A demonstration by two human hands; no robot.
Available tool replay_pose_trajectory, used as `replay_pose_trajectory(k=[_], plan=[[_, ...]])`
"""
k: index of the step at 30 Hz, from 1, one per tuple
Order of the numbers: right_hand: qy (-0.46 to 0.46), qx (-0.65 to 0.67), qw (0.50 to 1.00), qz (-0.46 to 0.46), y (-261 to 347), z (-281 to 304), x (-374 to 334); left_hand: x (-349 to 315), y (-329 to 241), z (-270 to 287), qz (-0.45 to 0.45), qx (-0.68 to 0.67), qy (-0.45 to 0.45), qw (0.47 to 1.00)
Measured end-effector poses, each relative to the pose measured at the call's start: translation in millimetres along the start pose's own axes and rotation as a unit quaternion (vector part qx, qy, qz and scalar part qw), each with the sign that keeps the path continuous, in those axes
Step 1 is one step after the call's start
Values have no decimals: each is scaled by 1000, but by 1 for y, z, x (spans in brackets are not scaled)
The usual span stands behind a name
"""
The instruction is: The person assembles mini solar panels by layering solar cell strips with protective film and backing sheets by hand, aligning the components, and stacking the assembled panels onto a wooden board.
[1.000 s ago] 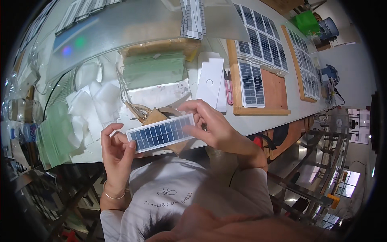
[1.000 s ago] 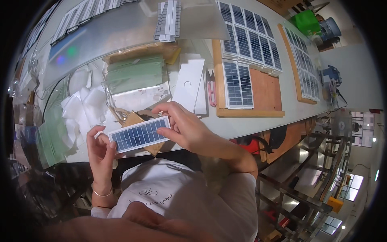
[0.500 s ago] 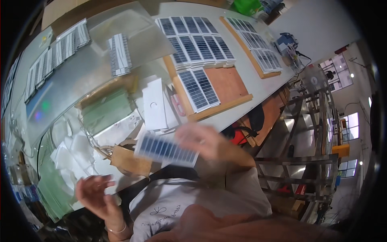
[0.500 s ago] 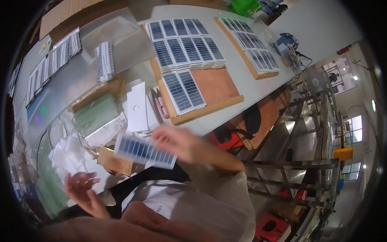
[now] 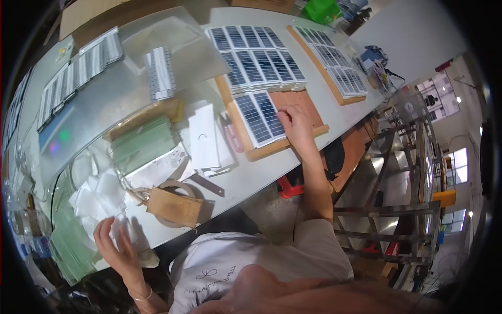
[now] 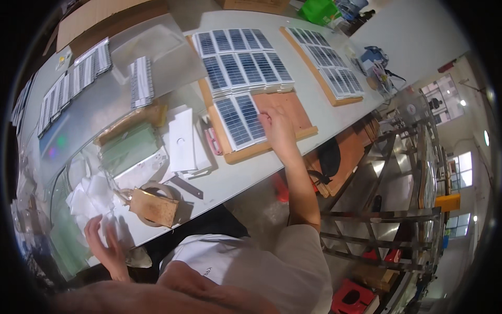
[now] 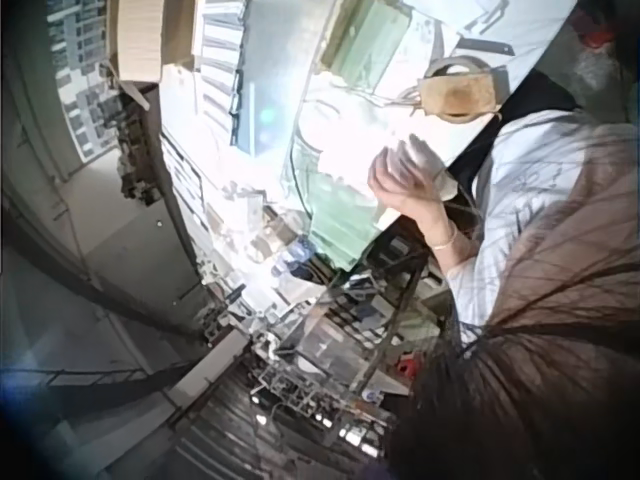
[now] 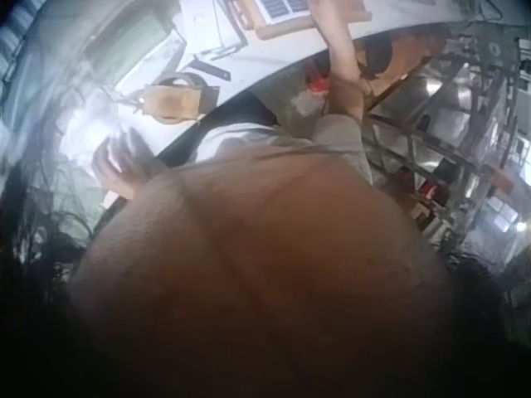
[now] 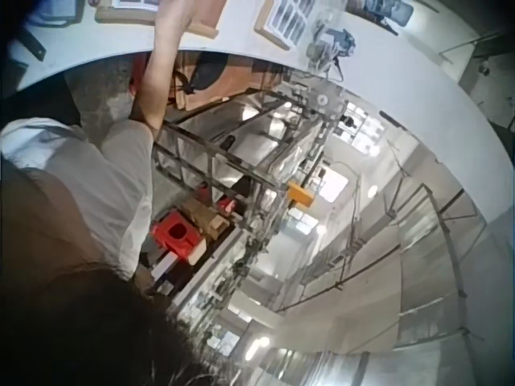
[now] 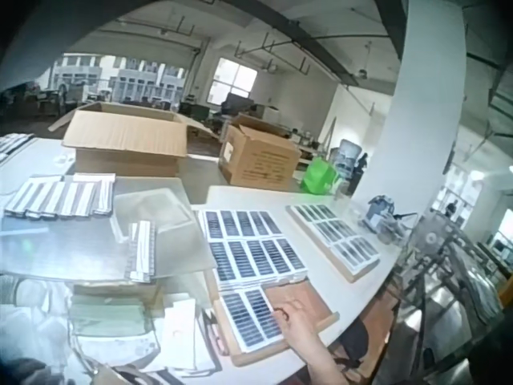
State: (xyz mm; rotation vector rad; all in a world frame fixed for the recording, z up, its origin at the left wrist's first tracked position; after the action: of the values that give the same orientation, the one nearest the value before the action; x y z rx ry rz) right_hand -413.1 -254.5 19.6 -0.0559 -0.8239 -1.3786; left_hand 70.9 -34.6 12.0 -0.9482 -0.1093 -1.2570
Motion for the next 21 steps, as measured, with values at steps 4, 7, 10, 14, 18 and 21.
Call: replay_pose_trajectory(k=[4,7,10,14,18,21], plan=[[-132,-128,981,65,10,17,2,8,1,-6,-48,96,34,994],[-77,12,991,104,115,21,11,13,-2,-8,-32,86,22,996],[98,159,913,363,207,-25,-4,15,-7,-9,-9,67,37,997],[162,215,875,402,279,-94,-7,19,2,-3,80,9,55,995],[211,103,857,458,303,-137,-4,25,1,1,52,21,28,998],[214,189,854,436,312,-140,6,55,-17,3,-99,79,7,992]])
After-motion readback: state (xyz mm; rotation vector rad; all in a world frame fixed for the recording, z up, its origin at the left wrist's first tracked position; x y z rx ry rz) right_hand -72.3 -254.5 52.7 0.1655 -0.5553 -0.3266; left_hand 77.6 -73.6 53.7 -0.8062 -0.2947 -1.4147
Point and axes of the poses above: each hand's wrist, its own x-axis towards the middle knuckle, its own z-axis out of the back of the hand, y = z × x, the point moved 5 cm from there along x, towards the middle knuckle, and after that the axes turned 10 degrees about -y, right-handed, at the moved point
